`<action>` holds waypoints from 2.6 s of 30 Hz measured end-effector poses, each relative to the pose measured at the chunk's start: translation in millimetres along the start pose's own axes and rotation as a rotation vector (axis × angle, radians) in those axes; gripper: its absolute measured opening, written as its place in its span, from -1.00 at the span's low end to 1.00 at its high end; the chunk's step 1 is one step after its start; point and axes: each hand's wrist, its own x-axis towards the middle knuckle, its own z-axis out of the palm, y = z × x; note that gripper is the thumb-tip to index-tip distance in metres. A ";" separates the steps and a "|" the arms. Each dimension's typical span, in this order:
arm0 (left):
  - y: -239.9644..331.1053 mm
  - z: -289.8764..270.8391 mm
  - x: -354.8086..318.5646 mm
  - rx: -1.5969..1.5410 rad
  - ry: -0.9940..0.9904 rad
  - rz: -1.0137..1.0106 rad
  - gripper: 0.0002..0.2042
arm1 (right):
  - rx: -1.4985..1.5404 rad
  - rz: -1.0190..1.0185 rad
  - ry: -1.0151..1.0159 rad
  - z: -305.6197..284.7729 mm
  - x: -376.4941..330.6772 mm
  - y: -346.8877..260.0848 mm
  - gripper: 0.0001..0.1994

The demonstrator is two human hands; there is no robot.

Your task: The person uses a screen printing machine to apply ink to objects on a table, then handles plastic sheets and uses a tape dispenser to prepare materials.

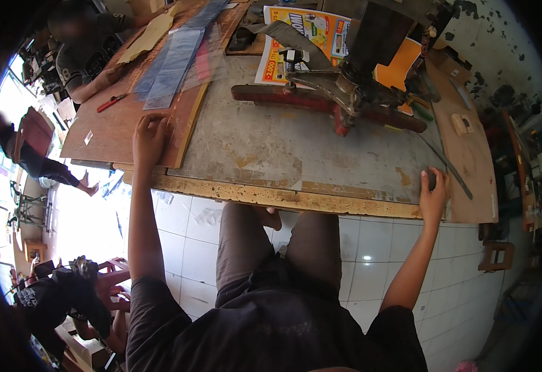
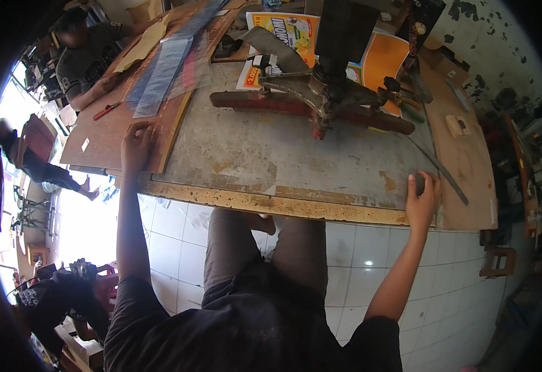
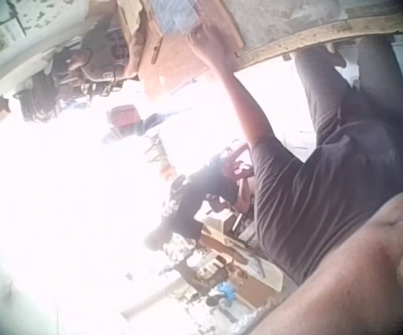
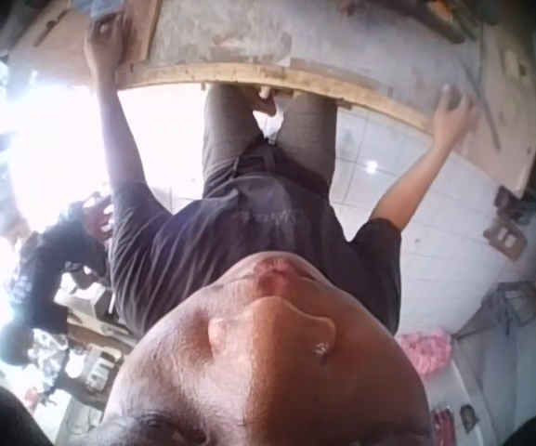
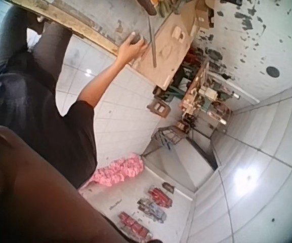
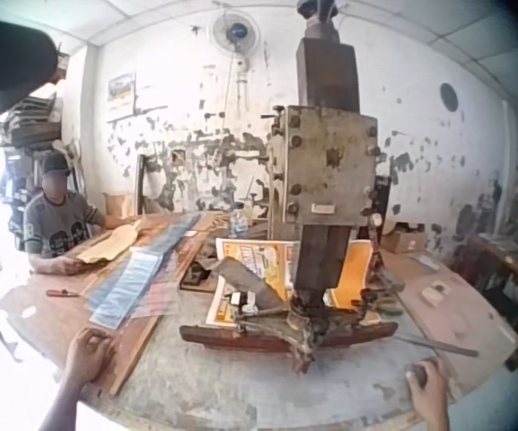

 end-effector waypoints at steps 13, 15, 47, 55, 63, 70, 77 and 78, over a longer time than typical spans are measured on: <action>-71.4 -85.2 1.8 0.375 0.643 0.181 -0.53 | 0.000 0.039 -0.022 -1.8 -1.9 -6.6 -0.61; -90.9 -129.4 2.0 0.750 0.900 0.097 -0.24 | -0.010 0.037 -0.015 -1.5 -3.0 -1.5 -0.61; -229.5 -125.8 27.9 0.532 0.020 -0.462 -0.28 | -0.065 0.005 -0.006 -0.5 -0.7 5.1 -0.63; -149.1 -78.6 96.0 0.462 0.015 -0.128 -0.41 | -0.027 0.023 0.014 -2.8 -2.3 -3.9 -0.69; 1.6 6.1 130.4 -0.047 -0.277 0.240 -0.57 | -0.062 -0.031 0.018 -2.2 -1.4 -7.2 -0.72; 101.8 82.7 199.1 -0.053 -0.415 0.566 -0.52 | 0.004 0.063 0.014 -20.3 -1.0 -38.1 -0.78; 195.7 215.4 320.1 -0.066 -0.361 0.806 -0.54 | 0.073 0.058 -0.012 -5.3 4.7 -35.9 -0.79; 207.7 222.6 324.6 -0.060 -0.384 0.853 -0.54 | 0.078 0.054 -0.009 -6.5 5.8 -36.1 -0.79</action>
